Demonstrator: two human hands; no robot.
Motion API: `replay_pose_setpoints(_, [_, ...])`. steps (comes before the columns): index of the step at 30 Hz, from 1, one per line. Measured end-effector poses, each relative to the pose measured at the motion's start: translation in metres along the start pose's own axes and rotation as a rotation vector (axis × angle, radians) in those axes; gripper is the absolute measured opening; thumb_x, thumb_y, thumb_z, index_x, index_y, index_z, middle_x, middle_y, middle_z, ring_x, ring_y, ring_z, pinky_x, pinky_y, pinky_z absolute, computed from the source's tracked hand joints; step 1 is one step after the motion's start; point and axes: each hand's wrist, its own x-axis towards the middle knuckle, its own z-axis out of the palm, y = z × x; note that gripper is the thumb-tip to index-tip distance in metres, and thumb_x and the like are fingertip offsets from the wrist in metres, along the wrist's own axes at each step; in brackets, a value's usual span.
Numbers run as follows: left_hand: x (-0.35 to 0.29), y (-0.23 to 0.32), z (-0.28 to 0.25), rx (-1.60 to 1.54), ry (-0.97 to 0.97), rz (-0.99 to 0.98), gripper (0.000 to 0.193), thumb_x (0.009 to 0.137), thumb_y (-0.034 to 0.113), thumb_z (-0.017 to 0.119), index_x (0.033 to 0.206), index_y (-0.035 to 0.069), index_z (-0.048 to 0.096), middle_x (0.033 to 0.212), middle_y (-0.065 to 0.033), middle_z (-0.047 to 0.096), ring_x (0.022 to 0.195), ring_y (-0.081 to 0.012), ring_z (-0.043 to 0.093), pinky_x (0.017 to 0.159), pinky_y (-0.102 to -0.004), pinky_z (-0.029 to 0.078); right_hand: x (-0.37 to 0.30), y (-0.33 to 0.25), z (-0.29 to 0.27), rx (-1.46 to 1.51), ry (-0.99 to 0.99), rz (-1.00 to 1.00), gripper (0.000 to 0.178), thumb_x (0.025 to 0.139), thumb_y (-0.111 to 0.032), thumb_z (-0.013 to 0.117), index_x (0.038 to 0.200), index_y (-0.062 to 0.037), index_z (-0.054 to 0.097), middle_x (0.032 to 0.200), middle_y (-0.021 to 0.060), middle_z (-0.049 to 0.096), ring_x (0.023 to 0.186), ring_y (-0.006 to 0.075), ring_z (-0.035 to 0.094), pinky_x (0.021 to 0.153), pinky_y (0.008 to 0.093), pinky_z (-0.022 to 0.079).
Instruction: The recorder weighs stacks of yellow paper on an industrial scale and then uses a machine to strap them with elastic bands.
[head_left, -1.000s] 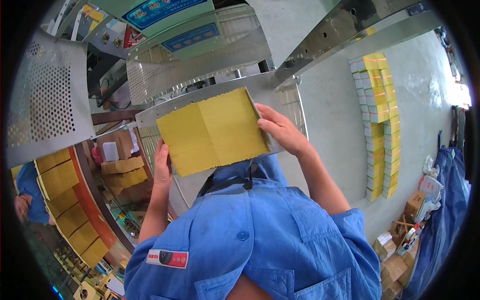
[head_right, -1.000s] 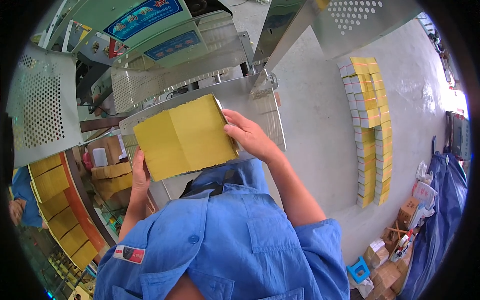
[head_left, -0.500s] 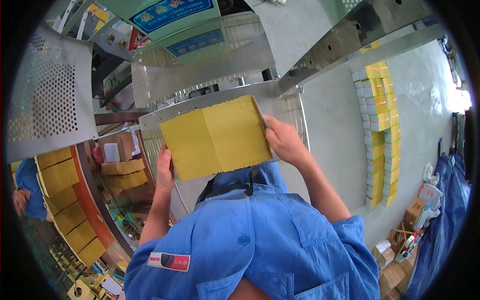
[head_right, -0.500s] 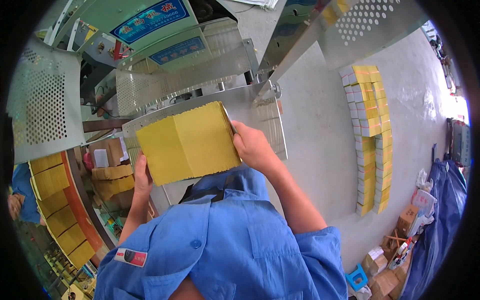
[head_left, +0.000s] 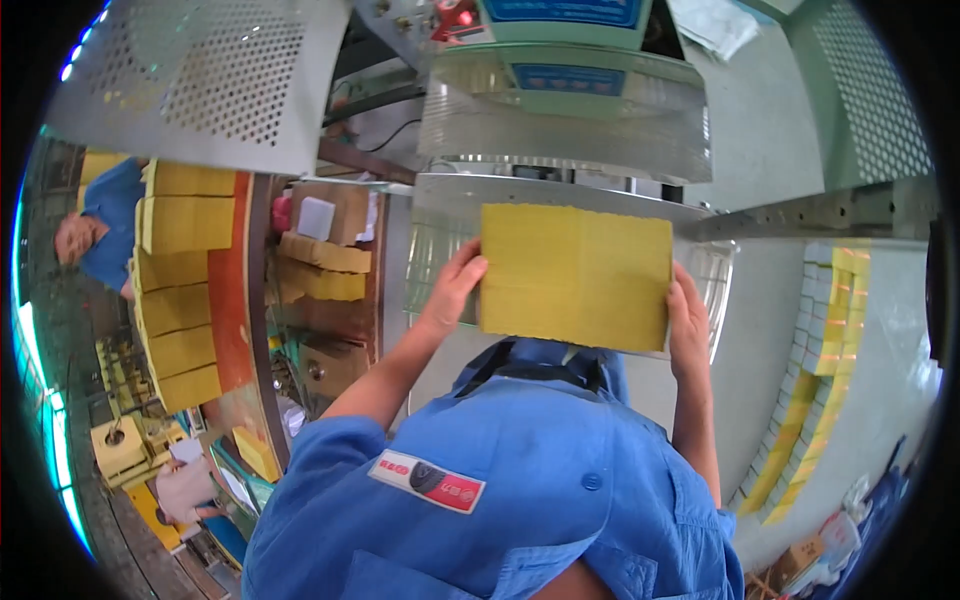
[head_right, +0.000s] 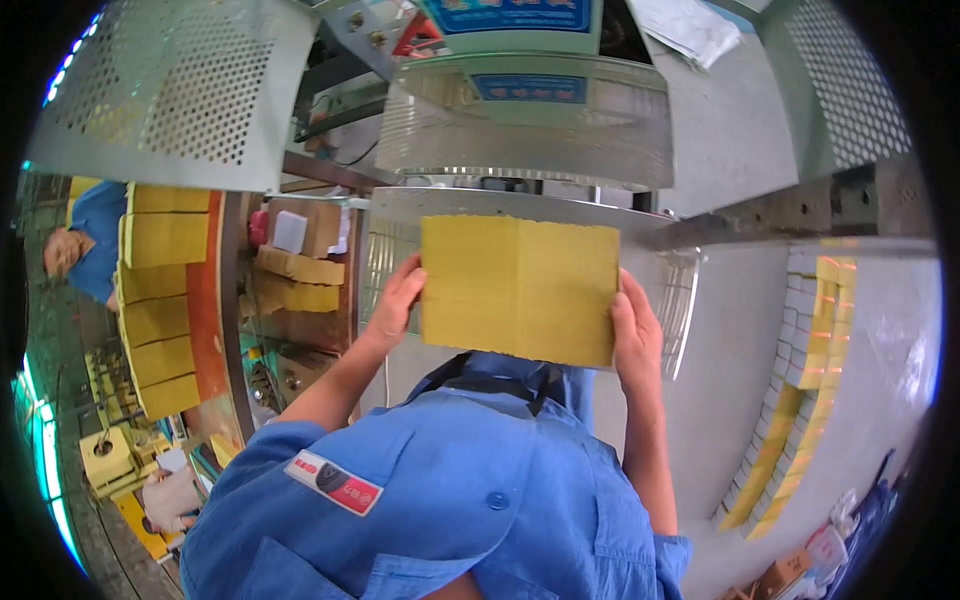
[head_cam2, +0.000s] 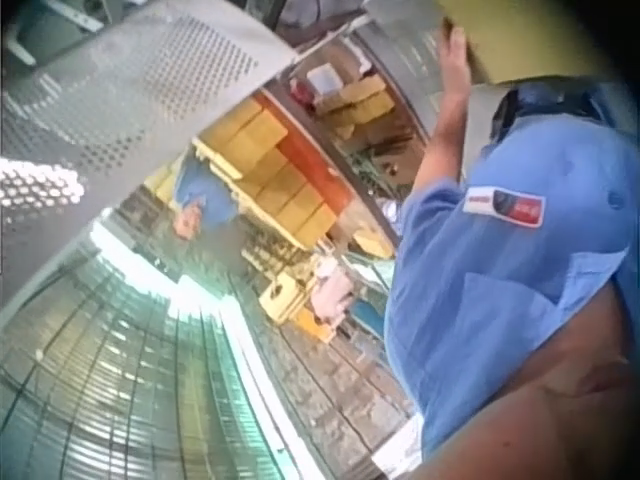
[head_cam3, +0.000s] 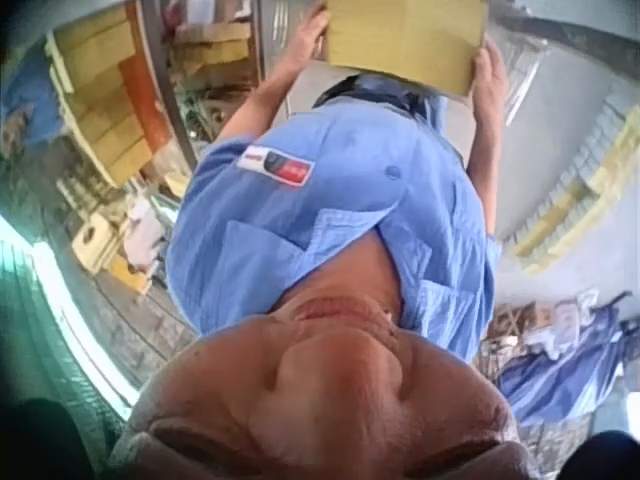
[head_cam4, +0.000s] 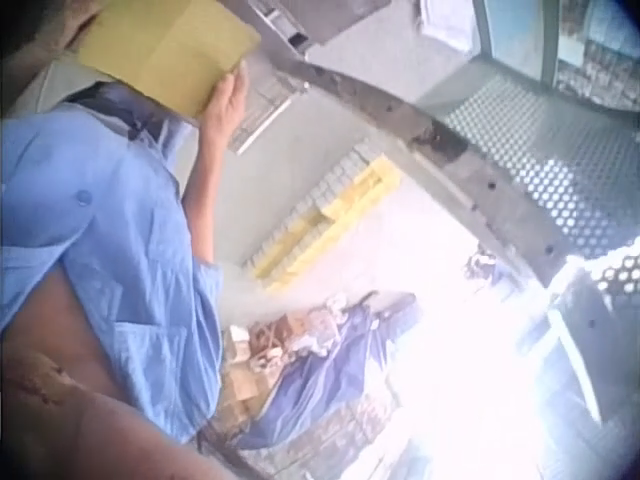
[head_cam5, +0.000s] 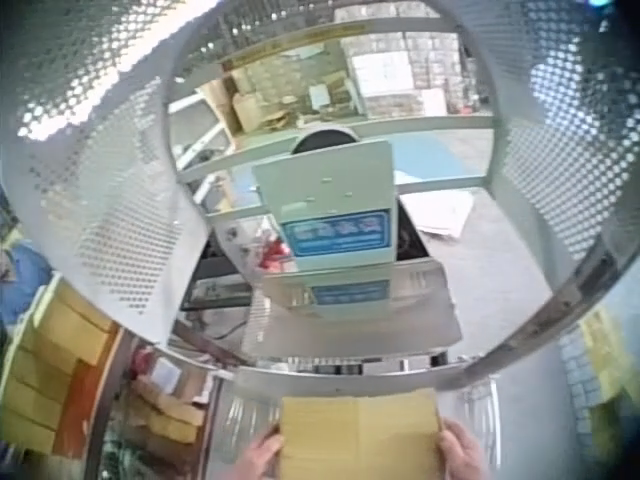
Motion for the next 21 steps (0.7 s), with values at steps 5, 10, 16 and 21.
replay_pose_setpoints(5, [-0.001, 0.0, -0.008, -0.021, 0.008, -0.007, 0.043, 0.098, 0.025, 0.048, 0.134, 0.001, 0.05, 0.126, -0.0067, 0.056, 0.118, -0.0152, 0.049, 0.102, -0.03, 0.037, 0.003, 0.013, 0.007, 0.068, 0.116, 0.054, 0.04, 0.102, -0.027, 0.046, 0.129, 0.0004, 0.057, 0.122, 0.0087, 0.062, 0.114, 0.0158, 0.056, 0.098, 0.0287, 0.043])
replay_pose_setpoints(10, [-0.007, -0.001, -0.016, -0.129, -0.007, -0.055, 0.048, 0.098, 0.028, 0.048, 0.138, 0.001, 0.044, 0.13, -0.0075, 0.054, 0.12, -0.0171, 0.05, 0.103, -0.0312, 0.038, 0.002, 0.011, 0.022, 0.13, 0.118, 0.058, 0.037, 0.101, -0.026, 0.049, 0.127, -0.0007, 0.059, 0.12, 0.0076, 0.063, 0.11, 0.0142, 0.056, 0.096, 0.0278, 0.043])
replay_pose_setpoints(16, [-0.007, 0.005, -0.004, -0.185, -0.017, -0.062, 0.049, 0.099, 0.03, 0.047, 0.139, 0.001, 0.042, 0.131, -0.0075, 0.053, 0.121, -0.0177, 0.051, 0.102, -0.032, 0.039, -0.003, 0.007, 0.018, 0.177, 0.098, 0.051, 0.037, 0.1, -0.026, 0.052, 0.126, -0.0014, 0.059, 0.118, 0.0063, 0.063, 0.109, 0.0131, 0.056, 0.096, 0.0274, 0.043])
replay_pose_setpoints(21, [-0.007, -0.003, -0.001, -0.42, 0.019, -0.089, 0.047, 0.102, 0.035, 0.043, 0.135, 0.002, 0.046, 0.129, -0.0076, 0.055, 0.119, -0.0173, 0.053, 0.101, -0.0324, 0.041, 0.001, 0.001, 0.006, 0.14, 0.032, 0.075, 0.041, 0.1, -0.03, 0.05, 0.128, -0.0013, 0.057, 0.12, 0.0063, 0.062, 0.113, 0.0133, 0.054, 0.097, 0.0267, 0.04])
